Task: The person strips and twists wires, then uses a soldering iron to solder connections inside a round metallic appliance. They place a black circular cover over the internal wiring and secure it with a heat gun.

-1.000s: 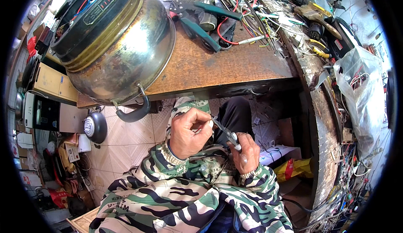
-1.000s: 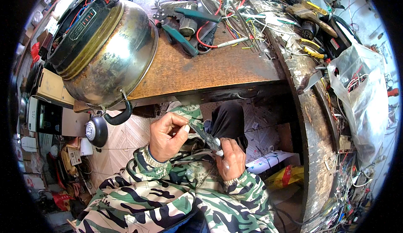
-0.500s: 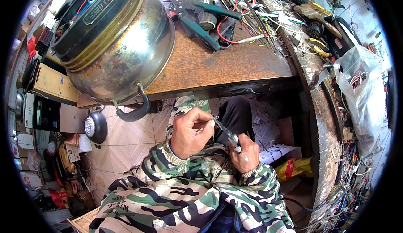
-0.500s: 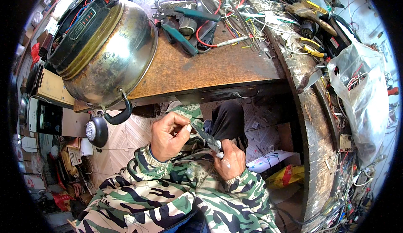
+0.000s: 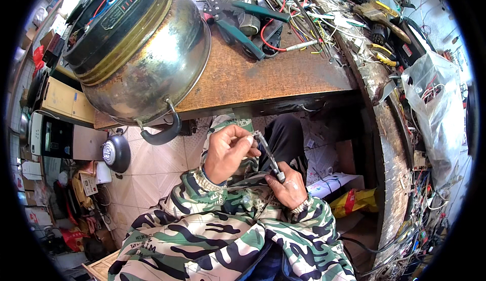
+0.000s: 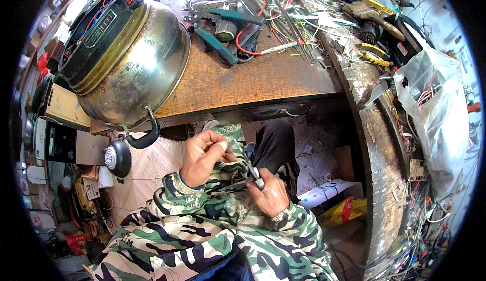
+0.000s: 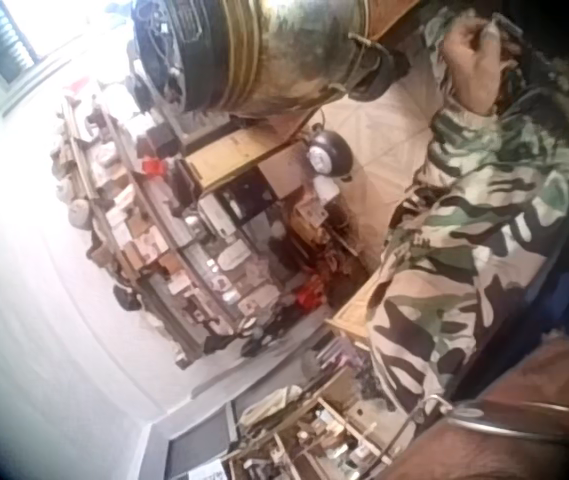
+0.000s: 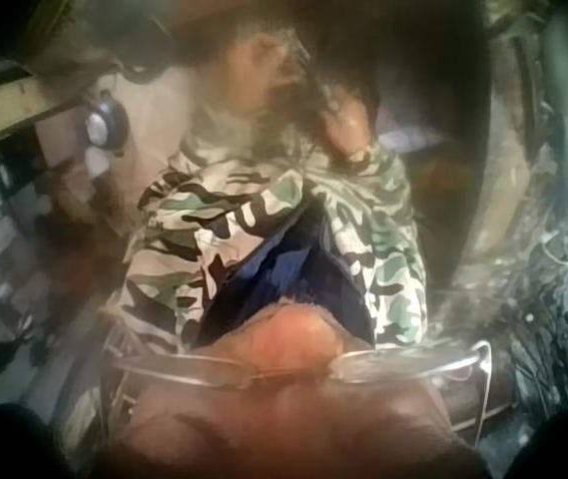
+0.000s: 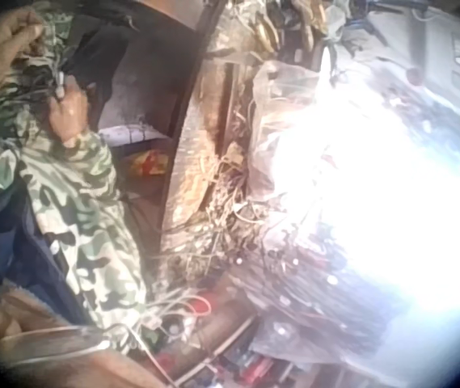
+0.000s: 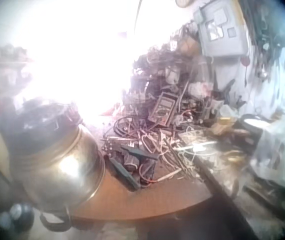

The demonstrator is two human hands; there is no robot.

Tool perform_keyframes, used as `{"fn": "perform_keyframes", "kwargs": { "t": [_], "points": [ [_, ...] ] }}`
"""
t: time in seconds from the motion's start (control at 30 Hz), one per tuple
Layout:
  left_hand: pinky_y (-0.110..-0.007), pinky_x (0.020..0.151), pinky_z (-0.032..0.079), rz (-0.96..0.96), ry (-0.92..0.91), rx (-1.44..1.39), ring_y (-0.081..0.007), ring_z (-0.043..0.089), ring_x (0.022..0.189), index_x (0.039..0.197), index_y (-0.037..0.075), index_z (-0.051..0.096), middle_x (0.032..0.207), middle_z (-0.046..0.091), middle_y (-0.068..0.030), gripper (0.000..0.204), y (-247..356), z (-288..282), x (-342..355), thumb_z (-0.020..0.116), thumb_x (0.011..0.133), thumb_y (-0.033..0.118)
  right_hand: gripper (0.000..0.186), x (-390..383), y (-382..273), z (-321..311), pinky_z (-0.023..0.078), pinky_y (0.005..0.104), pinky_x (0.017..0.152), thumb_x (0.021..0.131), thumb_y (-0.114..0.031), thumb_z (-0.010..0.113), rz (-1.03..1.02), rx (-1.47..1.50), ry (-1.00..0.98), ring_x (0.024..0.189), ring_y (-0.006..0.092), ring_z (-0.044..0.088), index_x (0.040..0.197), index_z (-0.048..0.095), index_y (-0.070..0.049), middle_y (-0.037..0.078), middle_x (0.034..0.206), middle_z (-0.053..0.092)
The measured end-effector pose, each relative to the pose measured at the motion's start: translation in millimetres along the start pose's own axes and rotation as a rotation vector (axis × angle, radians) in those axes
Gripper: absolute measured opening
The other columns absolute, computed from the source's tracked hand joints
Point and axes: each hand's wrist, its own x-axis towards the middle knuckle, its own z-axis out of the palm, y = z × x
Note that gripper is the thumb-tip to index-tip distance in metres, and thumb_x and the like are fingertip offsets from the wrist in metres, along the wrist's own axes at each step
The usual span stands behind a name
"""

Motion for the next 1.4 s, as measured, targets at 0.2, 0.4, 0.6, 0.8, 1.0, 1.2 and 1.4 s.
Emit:
{"fn": "perform_keyframes", "kwargs": {
  "t": [0.2, 0.4, 0.6, 0.8, 1.0, 1.2, 1.4],
  "points": [
    [-0.033, 0.074, 0.063, -0.14, 0.009, -0.221, -0.0202, 0.075, 0.08, 0.105, -0.004, 0.065, 0.096, 0.073, -0.0126, 0.018, 1.1, -8.0, -1.2, 0.064, 0.102, 0.015, 0.034, -2.1, 7.4, -7.4, 0.053, 0.0483, 0.077, 0.096, -0.027, 0.07, 0.068, 0.101, -0.163, 0.089, 0.0477, 0.071, 0.111, 0.065, 0.003, 0.029, 0.088, 0.071],
    [-0.031, 0.073, 0.063, -0.106, 0.028, -0.155, -0.0185, 0.075, 0.08, 0.105, -0.004, 0.065, 0.096, 0.073, -0.0126, 0.016, 3.8, -5.4, -2.9, 0.064, 0.102, 0.012, 0.033, -5.0, -2.9, -7.1, 0.052, 0.0471, 0.076, 0.096, -0.025, 0.07, 0.04, 0.101, -0.13, 0.086, 0.0444, 0.07, 0.112, 0.064, 0.003, 0.027, 0.088, 0.07],
    [-0.029, 0.071, 0.062, -0.049, 0.015, -0.071, -0.0162, 0.074, 0.078, 0.103, -0.005, 0.064, 0.092, 0.072, -0.0107, 0.015, 2.5, -1.8, -4.3, 0.064, 0.101, 0.01, 0.032, -6.3, -4.0, -4.6, 0.052, 0.0466, 0.075, 0.096, -0.024, 0.07, 0.018, 0.074, -0.104, 0.084, 0.0431, 0.069, 0.112, 0.065, 0.003, 0.024, 0.087, 0.07],
    [-0.028, 0.068, 0.06, 0.035, 0.018, 0.095, -0.0154, 0.073, 0.076, 0.099, -0.006, 0.063, 0.089, 0.071, -0.01, 0.014, -3.7, 1.9, -5.2, 0.065, 0.1, 0.009, 0.027, -5.4, -9.0, -3.8, 0.053, 0.0497, 0.074, 0.095, -0.021, 0.07, 0.03, 0.074, -0.116, 0.09, 0.0493, 0.069, 0.109, 0.066, 0.001, 0.028, 0.09, 0.071],
    [-0.027, 0.064, 0.058, 0.063, 0.038, 0.163, -0.0146, 0.073, 0.072, 0.097, -0.009, 0.064, 0.083, 0.072, -0.0101, 0.014, -3.3, 4.6, -5.8, 0.066, 0.099, 0.005, 0.03, -4.3, -10.5, -4.4, 0.054, 0.0474, 0.074, 0.096, -0.022, 0.068, 0.05, 0.059, -0.144, 0.086, 0.0454, 0.072, 0.114, 0.068, 0.001, 0.026, 0.087, 0.072],
    [-0.027, 0.063, 0.057, 0.072, 0.045, 0.145, -0.0141, 0.073, 0.071, 0.097, -0.008, 0.064, 0.082, 0.072, -0.0096, 0.014, -4.4, 3.8, -4.2, 0.066, 0.099, 0.006, 0.032, -3.9, -7.5, -4.7, 0.055, 0.0458, 0.073, 0.096, -0.024, 0.068, 0.053, 0.064, -0.169, 0.083, 0.0428, 0.074, 0.115, 0.068, 0.002, 0.025, 0.085, 0.073],
    [-0.027, 0.063, 0.057, 0.064, 0.062, 0.124, -0.0137, 0.072, 0.07, 0.095, -0.007, 0.063, 0.081, 0.071, -0.0089, 0.014, -1.4, 4.4, -3.8, 0.066, 0.099, 0.007, 0.034, -3.5, -5.6, -3.5, 0.055, 0.0463, 0.073, 0.096, -0.026, 0.068, 0.051, 0.055, -0.173, 0.082, 0.0427, 0.074, 0.114, 0.068, 0.002, 0.025, 0.083, 0.073]
  ]
}}
